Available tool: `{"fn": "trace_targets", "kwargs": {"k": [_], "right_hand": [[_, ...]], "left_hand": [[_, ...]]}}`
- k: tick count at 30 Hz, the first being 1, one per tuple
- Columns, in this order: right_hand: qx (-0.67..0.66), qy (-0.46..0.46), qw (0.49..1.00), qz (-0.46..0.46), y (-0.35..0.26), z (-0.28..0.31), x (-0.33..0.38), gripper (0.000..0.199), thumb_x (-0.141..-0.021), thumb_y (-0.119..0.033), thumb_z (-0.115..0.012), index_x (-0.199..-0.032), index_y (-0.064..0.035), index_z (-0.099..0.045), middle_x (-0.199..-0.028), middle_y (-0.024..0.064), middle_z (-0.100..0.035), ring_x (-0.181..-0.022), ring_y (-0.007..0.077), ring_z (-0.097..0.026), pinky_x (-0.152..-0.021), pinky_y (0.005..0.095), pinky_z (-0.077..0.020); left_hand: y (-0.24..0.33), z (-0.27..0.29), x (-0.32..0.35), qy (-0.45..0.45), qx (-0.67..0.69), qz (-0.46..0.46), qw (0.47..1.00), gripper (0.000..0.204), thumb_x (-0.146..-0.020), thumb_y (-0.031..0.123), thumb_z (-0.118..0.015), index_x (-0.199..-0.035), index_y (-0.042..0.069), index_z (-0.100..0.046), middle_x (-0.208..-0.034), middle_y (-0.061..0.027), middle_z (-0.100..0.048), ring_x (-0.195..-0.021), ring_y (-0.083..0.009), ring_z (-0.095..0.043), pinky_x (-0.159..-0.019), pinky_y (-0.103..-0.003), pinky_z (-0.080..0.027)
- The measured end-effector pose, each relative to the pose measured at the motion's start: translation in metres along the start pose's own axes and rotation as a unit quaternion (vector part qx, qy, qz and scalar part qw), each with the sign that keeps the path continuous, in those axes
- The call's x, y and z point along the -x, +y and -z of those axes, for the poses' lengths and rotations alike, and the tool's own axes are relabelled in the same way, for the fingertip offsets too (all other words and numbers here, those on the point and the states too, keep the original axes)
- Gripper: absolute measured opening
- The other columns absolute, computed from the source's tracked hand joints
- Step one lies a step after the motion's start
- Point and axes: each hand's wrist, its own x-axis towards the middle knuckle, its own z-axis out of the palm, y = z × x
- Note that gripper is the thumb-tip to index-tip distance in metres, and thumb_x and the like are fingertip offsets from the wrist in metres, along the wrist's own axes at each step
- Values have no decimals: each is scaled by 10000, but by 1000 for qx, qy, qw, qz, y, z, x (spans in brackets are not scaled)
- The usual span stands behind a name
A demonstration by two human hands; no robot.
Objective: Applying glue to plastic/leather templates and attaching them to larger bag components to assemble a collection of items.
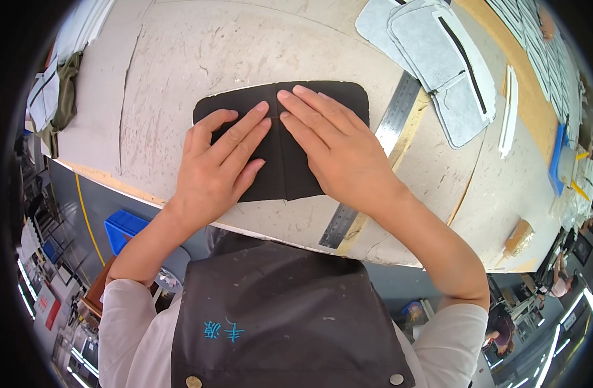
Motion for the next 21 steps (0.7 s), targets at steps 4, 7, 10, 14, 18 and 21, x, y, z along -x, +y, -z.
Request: {"fn": "trace_targets", "kwargs": {"k": [4,7,10,14,18,21], "right_hand": [[-7,22,1000,-11,0,4,2,434,-697,30,-575,-1131,21,-594,-1312,97,-522,-1226,282,-470,-968,396,-429],[-4,35,999,-11,-1,4,2,425,-696,29,-575,-1119,2,-609,-1279,101,-539,-1208,280,-483,-942,399,-441],[0,43,999,-4,-4,2,4,405,-703,15,-580,-1101,-37,-633,-1237,103,-554,-1179,277,-500,-911,394,-457],[11,31,999,-1,-9,0,8,383,-726,-15,-586,-1093,-96,-658,-1187,107,-559,-1134,283,-516,-887,384,-469],[2,40,999,-13,-12,-2,10,393,-725,-12,-586,-1098,-109,-661,-1185,106,-553,-1127,286,-515,-889,383,-465],[3,27,999,-23,-14,-3,11,399,-721,-10,-586,-1099,-113,-663,-1194,106,-545,-1134,284,-508,-892,382,-463]], "left_hand": [[-7,-2,4,31,28,4,999,446,-720,42,-682,-1159,22,-608,-1301,-62,-552,-1087,-290,-497,-902,-382,-430],[-8,1,5,37,46,3,998,417,-716,-2,-669,-1130,6,-616,-1270,-85,-570,-1082,-308,-508,-903,-389,-433],[-8,3,4,42,35,5,998,398,-721,-10,-663,-1116,2,-622,-1257,-90,-578,-1079,-316,-513,-901,-391,-435],[-10,3,-2,53,23,-6,998,396,-712,-17,-662,-1106,2,-625,-1253,-87,-581,-1088,-317,-514,-900,-391,-435],[-15,2,-12,68,3,-15,998,407,-701,-20,-665,-1104,26,-633,-1258,-64,-583,-1096,-316,-514,-897,-391,-435],[-17,3,-18,58,4,-20,998,418,-697,-20,-669,-1109,41,-636,-1265,-45,-581,-1116,-310,-509,-893,-389,-434]]}}
